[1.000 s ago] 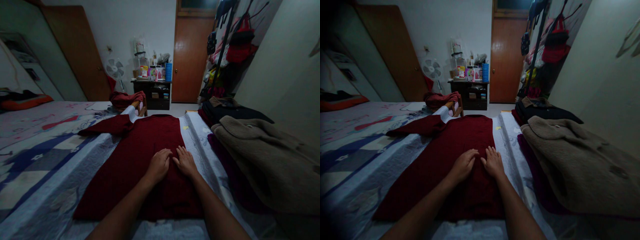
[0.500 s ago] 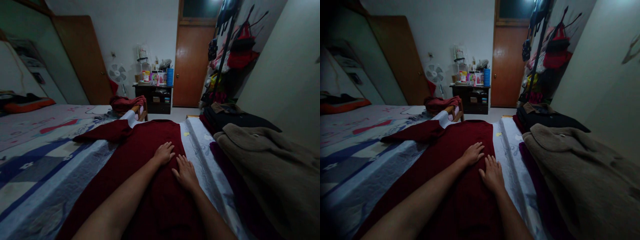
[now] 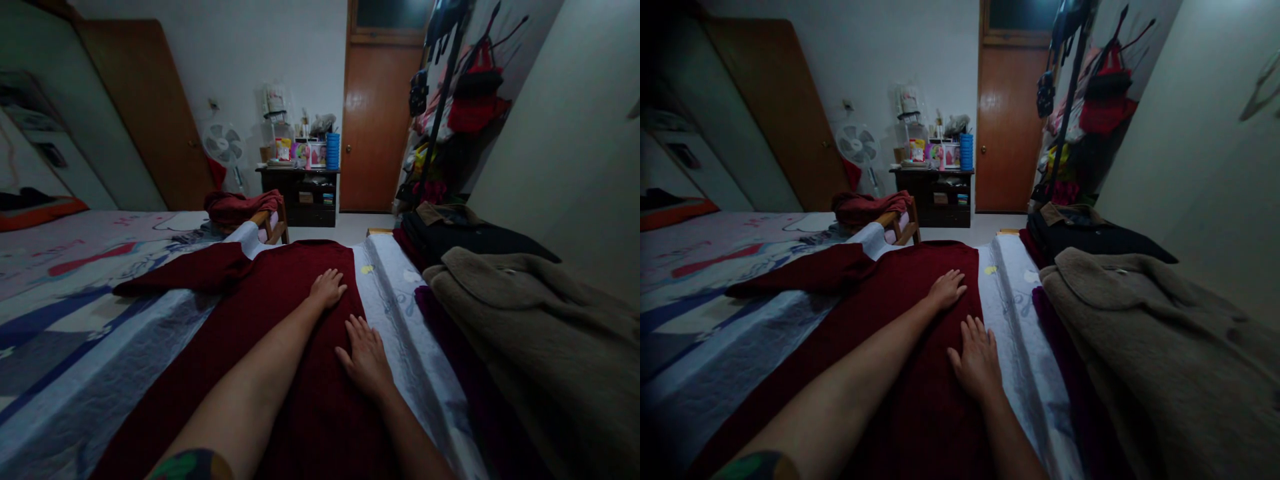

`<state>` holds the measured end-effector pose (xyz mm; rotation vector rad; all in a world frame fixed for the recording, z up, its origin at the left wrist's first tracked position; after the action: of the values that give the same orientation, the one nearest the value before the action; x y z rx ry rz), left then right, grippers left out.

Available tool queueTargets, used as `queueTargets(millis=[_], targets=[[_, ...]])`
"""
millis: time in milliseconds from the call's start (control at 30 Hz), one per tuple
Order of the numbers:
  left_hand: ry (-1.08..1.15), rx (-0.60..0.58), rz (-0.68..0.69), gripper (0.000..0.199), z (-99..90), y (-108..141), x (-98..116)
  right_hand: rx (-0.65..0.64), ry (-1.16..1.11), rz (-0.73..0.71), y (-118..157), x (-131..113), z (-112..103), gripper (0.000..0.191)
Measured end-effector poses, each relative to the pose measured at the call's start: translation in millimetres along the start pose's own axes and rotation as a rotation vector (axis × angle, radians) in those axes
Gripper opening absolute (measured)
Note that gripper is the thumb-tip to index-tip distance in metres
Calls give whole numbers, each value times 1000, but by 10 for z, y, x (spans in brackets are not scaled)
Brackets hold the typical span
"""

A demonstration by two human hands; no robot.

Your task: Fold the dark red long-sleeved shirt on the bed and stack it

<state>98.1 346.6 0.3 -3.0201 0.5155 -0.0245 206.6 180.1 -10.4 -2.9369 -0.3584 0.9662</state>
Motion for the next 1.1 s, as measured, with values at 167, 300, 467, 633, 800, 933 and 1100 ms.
queueTargets(millis=[167,300,467,633,800,933,1100], targets=[[-15,-102,-25,69,129,-152,-19,-24,-11,37,6,-28,-32,63],[-42,-100,5,72,130,-266,38,-33,-28,51,-1,-30,-37,64],[-43,-101,133,60,148,-399,141,-25,-51,58,-1,-14,-27,64],[-43,-113,140,65,199,-532,95,-26,-58,53,6,3,-10,63],[-52,-110,120,69,227,-686,18,-15,-68,46,19,22,7,62],[-58,-110,88,72,245,-788,-25,-9,-69,51,22,32,17,62],[-69,-113,56,76,228,-815,-25,-15,-75,54,12,38,11,63]])
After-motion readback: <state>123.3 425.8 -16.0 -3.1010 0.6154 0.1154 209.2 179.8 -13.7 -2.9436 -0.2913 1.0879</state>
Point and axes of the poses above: each hand's wrist, its own y-axis away from the middle knuckle, its own z-axis out of the palm, x = y × z, the point moved 5 cm from there along -y, towards the middle knuckle, and after that the axes turned 13 degrees about -y, right-handed, at the moved point
